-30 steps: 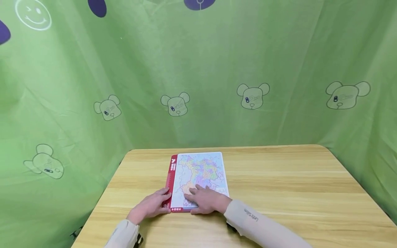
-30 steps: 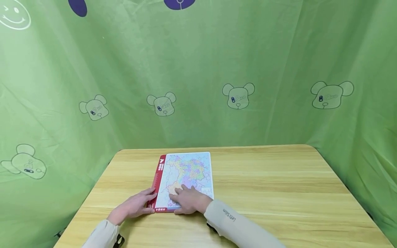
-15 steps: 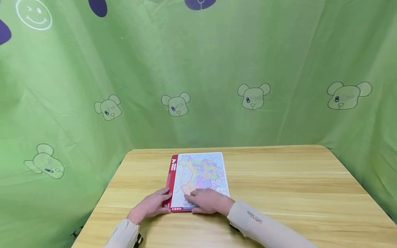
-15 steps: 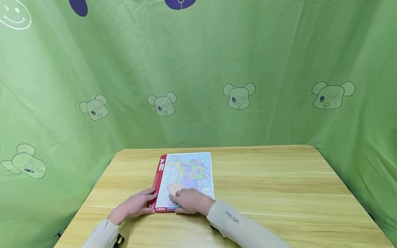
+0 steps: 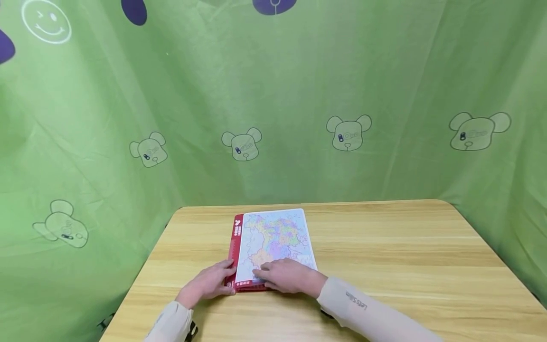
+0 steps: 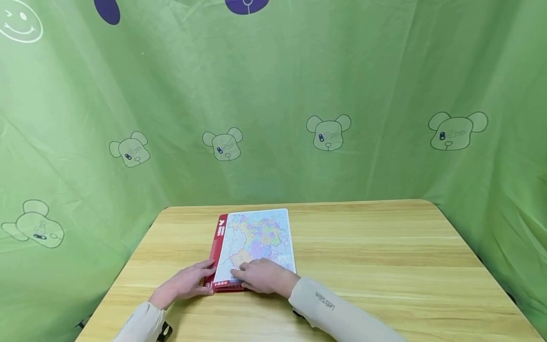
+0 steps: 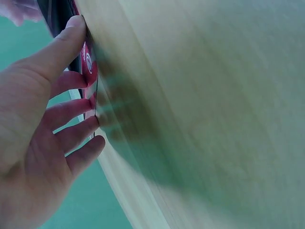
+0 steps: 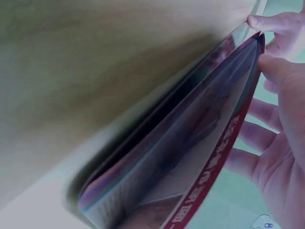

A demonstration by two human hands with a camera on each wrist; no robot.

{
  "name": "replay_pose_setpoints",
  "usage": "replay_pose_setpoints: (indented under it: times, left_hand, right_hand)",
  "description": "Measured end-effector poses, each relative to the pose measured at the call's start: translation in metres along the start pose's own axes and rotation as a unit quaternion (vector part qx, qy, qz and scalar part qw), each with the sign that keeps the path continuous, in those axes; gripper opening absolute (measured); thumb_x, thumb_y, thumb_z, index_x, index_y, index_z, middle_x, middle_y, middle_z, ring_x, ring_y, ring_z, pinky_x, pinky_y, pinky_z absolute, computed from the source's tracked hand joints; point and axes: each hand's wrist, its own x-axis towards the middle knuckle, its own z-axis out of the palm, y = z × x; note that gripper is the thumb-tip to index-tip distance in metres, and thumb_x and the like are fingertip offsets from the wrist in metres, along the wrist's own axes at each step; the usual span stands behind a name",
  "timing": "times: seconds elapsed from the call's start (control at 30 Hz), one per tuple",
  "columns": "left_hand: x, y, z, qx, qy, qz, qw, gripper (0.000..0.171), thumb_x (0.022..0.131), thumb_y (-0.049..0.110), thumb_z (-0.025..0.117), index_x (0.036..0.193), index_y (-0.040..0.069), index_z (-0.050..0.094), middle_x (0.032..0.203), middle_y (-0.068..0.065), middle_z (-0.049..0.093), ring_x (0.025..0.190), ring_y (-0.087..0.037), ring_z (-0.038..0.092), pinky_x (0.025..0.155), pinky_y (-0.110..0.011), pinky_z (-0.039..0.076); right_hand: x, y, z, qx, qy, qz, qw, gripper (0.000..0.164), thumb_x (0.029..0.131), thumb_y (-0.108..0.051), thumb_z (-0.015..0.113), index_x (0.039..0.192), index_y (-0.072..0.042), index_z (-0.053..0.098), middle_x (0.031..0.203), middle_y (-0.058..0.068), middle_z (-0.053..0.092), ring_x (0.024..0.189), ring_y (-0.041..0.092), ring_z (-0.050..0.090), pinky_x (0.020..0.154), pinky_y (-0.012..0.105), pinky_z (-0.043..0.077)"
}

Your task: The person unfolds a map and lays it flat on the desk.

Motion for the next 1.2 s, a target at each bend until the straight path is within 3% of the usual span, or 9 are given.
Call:
replay_pose_setpoints:
  times: [0.27,0.63,0.93,1.2]
  left_hand:
    - [-0.001,-0.002,0.002,0.002,0.019,0.012,0.9997,0.066,0.078,0.040,0.073,0.128,-0.001,0.056,0.144,-0.022,0.038,0.129,-0.038,0.040,0.104,-0.050,0.036]
    - [-0.001,-0.002,0.001,0.009,0.000,0.003,1.0000,0.070,0.079,0.042,0.071,0.133,0.002,0.052,0.146,-0.022,0.035,0.130,-0.039,0.038,0.104,-0.051,0.035]
    - [0.000,-0.002,0.001,0.010,0.004,0.007,0.9999,0.070,0.080,0.043,0.071,0.133,0.001,0.052,0.145,-0.022,0.036,0.130,-0.038,0.038,0.104,-0.049,0.035]
    - [0.001,0.003,0.002,0.017,0.004,-0.010,0.9998,0.069,0.084,0.049,0.064,0.132,0.000,0.053,0.144,-0.022,0.038,0.130,-0.037,0.039,0.104,-0.048,0.036]
  right_hand:
    - [-0.004,0.002,-0.015,-0.033,0.019,-0.009,0.999,0.041,0.100,-0.020,0.045,0.142,-0.022,0.044,0.129,0.003,0.057,0.101,0.019,0.063,0.076,0.030,0.056]
    - [-0.012,0.008,-0.030,-0.060,0.059,-0.025,0.996,0.042,0.099,-0.016,0.047,0.140,-0.023,0.047,0.128,0.003,0.058,0.102,0.018,0.063,0.070,0.031,0.056]
    - [-0.018,0.011,-0.041,-0.097,0.078,-0.027,0.992,0.045,0.095,-0.014,0.053,0.140,-0.020,0.047,0.127,0.004,0.058,0.101,0.018,0.063,0.063,0.027,0.056]
    - [-0.031,0.021,-0.052,-0.112,0.085,-0.025,0.990,0.052,0.091,-0.011,0.058,0.141,-0.017,0.044,0.129,0.007,0.057,0.104,0.021,0.062,0.067,0.029,0.056]
